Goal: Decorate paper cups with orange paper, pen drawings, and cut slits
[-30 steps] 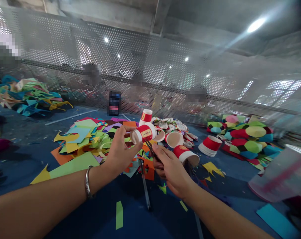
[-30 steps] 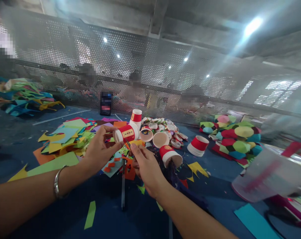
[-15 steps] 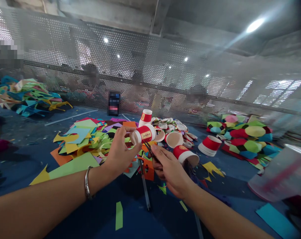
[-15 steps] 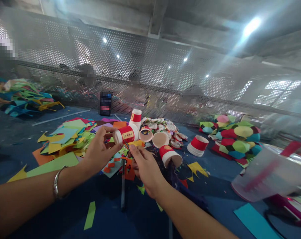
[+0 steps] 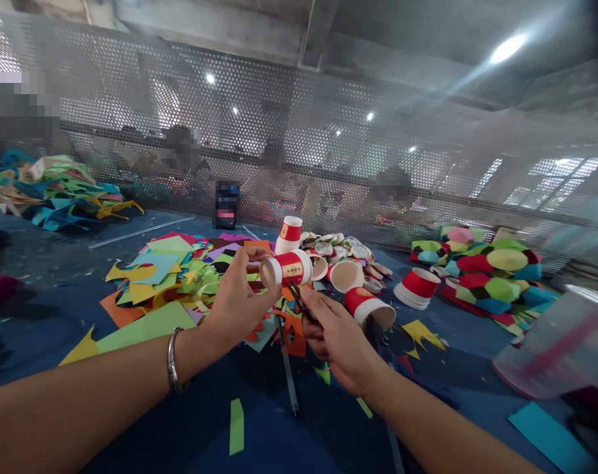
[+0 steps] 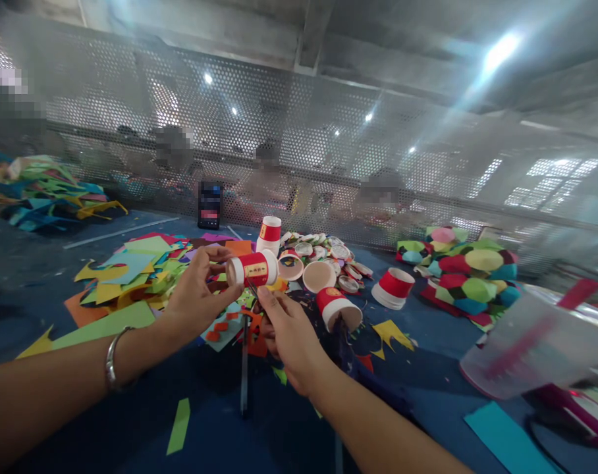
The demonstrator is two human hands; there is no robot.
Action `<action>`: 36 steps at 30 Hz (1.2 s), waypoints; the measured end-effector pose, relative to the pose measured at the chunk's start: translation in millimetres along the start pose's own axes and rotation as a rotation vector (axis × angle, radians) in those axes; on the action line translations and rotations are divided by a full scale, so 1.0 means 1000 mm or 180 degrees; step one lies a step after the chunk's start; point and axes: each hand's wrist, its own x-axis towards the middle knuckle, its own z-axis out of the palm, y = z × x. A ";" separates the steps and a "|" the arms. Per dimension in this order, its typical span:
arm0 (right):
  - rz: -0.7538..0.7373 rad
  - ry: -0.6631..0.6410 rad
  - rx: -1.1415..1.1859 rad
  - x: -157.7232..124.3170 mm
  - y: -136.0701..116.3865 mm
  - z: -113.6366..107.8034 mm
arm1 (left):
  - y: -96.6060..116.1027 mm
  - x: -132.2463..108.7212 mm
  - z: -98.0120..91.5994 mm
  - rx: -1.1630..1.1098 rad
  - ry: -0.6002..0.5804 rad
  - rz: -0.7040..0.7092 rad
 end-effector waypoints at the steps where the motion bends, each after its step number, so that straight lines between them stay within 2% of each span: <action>1: -0.0016 0.0011 0.0017 0.000 0.000 0.000 | 0.000 0.000 0.000 0.0024 0.0008 0.0004; 16: -0.0026 0.0057 0.0082 -0.001 0.004 0.001 | 0.005 -0.004 -0.001 -0.0119 -0.0170 0.0008; 26: 0.0021 0.0161 0.0081 -0.001 0.004 0.004 | -0.002 -0.002 -0.004 0.0475 -0.0191 0.0568; 31: -0.0019 0.0300 0.0228 0.000 0.000 0.005 | 0.004 -0.009 0.003 0.0443 -0.0447 0.0777; 36: -0.0088 0.0268 0.0385 0.000 -0.006 0.007 | 0.002 -0.011 0.008 0.0091 -0.0221 0.0731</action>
